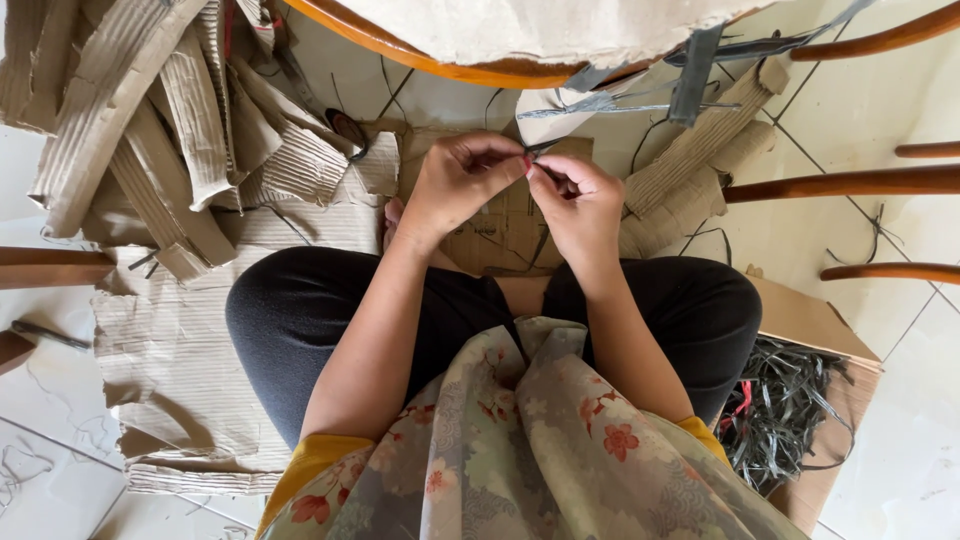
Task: Wrapping wooden chair legs with corrugated cardboard and securing them with plastic ties for protection.
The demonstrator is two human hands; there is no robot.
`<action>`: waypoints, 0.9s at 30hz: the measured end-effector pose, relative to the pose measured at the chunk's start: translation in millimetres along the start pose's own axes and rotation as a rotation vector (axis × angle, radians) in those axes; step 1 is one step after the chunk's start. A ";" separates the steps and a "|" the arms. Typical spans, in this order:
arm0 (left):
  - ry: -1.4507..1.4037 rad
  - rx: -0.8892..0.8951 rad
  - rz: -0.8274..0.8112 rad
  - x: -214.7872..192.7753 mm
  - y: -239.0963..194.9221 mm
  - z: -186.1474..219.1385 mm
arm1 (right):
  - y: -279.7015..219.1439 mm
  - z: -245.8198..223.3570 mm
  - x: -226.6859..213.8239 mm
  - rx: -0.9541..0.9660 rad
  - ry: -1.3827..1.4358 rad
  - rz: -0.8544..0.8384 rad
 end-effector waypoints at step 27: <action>0.263 0.034 0.138 -1.5 -8.3 3.9 | -9.6 39.0 19.5 0.314 0.654 -0.022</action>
Point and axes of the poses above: each hand's wrist, its own y-axis towards the middle knuckle, its own x-axis out of the palm, z = x × y, the point moved 6 cm from there along y, towards the middle knuckle, and after that the axes turned 4 degrees about -z, right-handed, at the moved point
